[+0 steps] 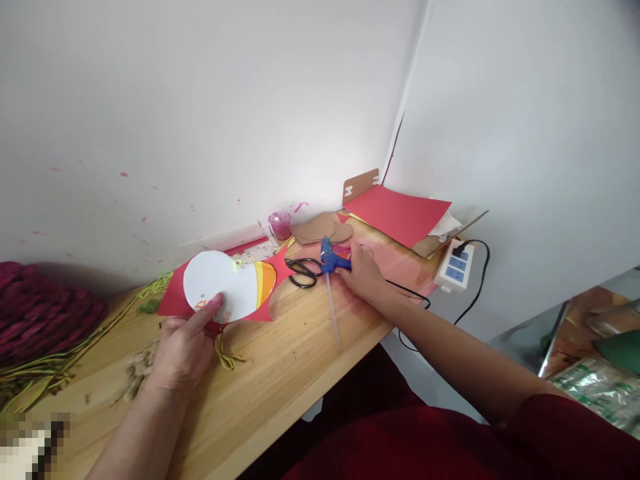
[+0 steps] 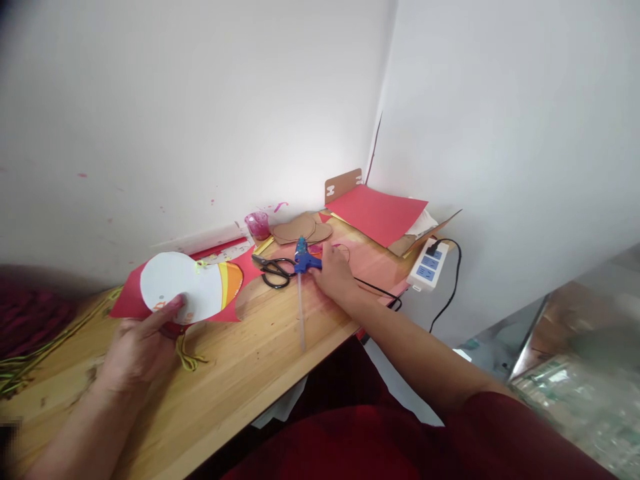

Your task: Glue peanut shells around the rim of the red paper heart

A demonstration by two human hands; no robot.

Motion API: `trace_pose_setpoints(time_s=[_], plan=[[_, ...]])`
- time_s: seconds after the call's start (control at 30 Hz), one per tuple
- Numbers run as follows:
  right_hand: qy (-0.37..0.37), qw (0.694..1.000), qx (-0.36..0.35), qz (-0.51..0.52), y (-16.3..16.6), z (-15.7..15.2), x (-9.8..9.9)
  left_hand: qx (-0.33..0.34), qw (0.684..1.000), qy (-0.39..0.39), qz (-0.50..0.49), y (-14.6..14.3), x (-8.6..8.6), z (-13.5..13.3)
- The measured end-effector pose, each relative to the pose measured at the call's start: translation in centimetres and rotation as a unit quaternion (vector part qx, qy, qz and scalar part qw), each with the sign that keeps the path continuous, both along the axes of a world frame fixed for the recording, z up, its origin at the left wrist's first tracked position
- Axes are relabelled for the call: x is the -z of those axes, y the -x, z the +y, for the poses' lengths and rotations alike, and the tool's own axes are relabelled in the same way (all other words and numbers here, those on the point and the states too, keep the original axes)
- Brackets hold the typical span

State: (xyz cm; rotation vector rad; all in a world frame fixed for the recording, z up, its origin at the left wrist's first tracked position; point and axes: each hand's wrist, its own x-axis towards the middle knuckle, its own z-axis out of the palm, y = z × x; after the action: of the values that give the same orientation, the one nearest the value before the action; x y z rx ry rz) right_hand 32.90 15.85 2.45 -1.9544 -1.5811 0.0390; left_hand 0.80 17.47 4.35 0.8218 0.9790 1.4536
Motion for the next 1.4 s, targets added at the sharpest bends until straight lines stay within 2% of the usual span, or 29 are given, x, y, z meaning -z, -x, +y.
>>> trace_pose_setpoints(time_s=[0.3,0.57,0.8,0.97,1.13,1.27,1.4], plan=[[0.004,1.000,0.027,0.011,-2.5,-1.7,-0.7,-0.002,1.000,0.019,0.010,0.1,-0.1,0.0],[0.031,0.999,0.005,-0.024,-0.2,-0.6,-0.8,0.019,1.000,-0.012,0.013,0.2,0.2,0.0],[0.065,0.996,0.000,-0.065,-0.7,-0.9,-1.1,0.009,1.000,0.019,0.009,0.4,0.2,0.1],[0.044,0.995,-0.011,-0.087,-1.0,-1.5,-1.4,0.008,1.000,0.015,0.011,0.5,0.6,0.3],[0.008,0.997,0.006,-0.081,-2.4,-2.0,-2.9,0.004,1.000,0.002,0.005,0.3,0.4,0.3],[-0.019,0.995,0.063,-0.079,-4.2,-2.7,-4.9,0.013,1.000,-0.022,0.010,0.2,0.2,0.1],[-0.039,0.988,0.101,-0.106,-6.1,-3.3,-6.3,0.008,1.000,-0.003,0.000,0.2,0.1,0.0]])
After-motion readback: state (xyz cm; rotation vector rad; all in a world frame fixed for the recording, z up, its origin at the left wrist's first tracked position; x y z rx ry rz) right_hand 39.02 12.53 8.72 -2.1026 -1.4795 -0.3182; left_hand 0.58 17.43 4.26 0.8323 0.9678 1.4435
